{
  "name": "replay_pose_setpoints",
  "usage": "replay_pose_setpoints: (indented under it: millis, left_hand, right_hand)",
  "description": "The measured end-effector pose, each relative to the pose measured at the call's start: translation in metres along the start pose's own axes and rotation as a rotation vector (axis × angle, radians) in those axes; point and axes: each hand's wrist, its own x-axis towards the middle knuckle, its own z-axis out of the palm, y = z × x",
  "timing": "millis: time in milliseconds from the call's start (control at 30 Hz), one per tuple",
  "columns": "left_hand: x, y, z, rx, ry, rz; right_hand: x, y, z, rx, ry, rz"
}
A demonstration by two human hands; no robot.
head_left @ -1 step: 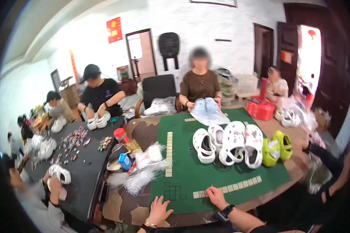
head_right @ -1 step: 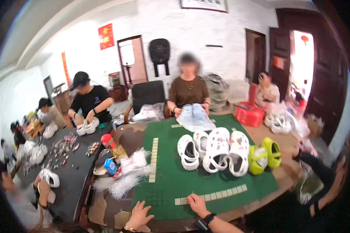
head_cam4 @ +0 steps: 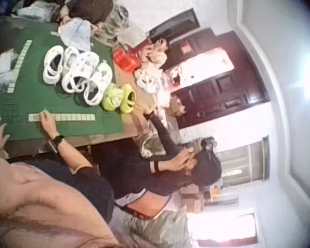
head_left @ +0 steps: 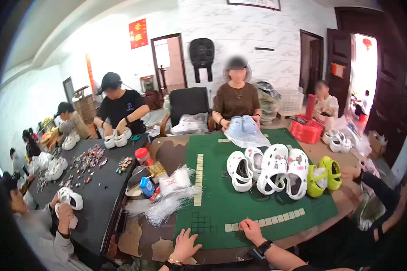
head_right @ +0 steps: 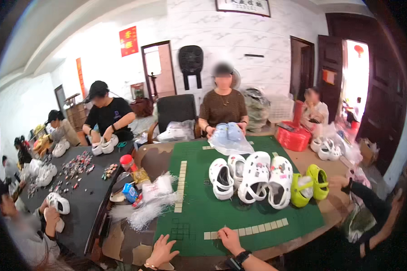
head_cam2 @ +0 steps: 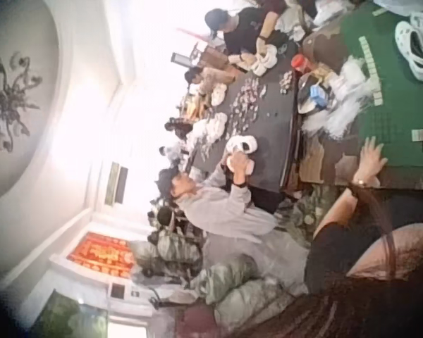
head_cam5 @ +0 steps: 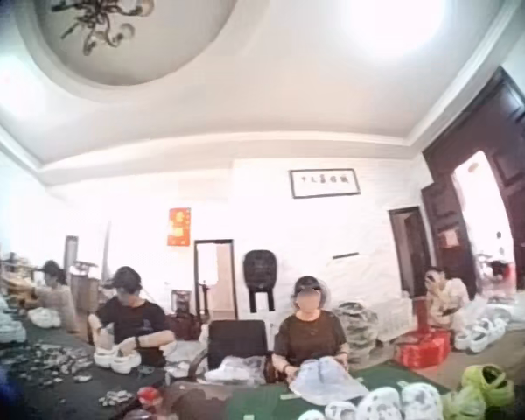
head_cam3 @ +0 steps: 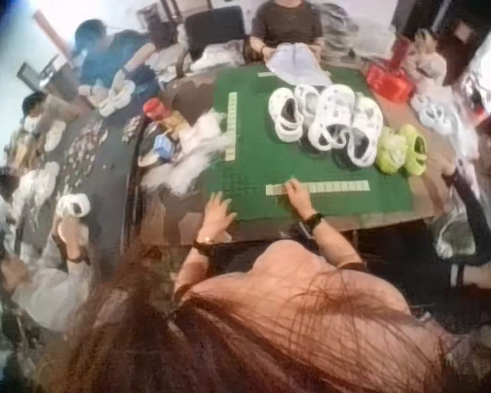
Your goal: Attaching decorative charms to foam clogs in a manufacturing setting.
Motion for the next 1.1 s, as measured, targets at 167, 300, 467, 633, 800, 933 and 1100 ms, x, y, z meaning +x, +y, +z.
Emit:
replay_pose_setpoints:
  millis: [167,300,467,633,800,933,1100]
  left_hand:
    - [-0.003,0.004,0.003,-0.057,-0.115,-0.054]
    - [-0.003,0.003,0.017,-0.016,-0.133,-0.048]
    - [0.008,0.001,0.025,-0.007,-0.153,-0.005]
    - [0.014,0.005,0.018,0.022,-0.217,-0.024]
    - [0.015,0.012,0.005,0.001,-0.22,-0.003]
    - [0.016,0.016,-0.004,-0.013,-0.267,-0.012]
    - [0.015,0.012,-0.003,0.018,-0.277,0.036]
  right_hand:
    - [0.002,0.012,0.005,0.147,-0.004,0.056]
    - [-0.001,0.009,0.004,0.107,-0.018,0.049]
    - [-0.001,0.007,0.001,0.043,-0.023,0.08]
    - [0.001,0.005,0.002,0.04,-0.029,0.072]
    - [0.003,-0.001,0.0,0.05,-0.042,0.046]
    - [0.001,0.0,0.0,0.101,-0.039,0.1]
    - [0.0,-0.002,0.0,0.122,-0.048,0.111]
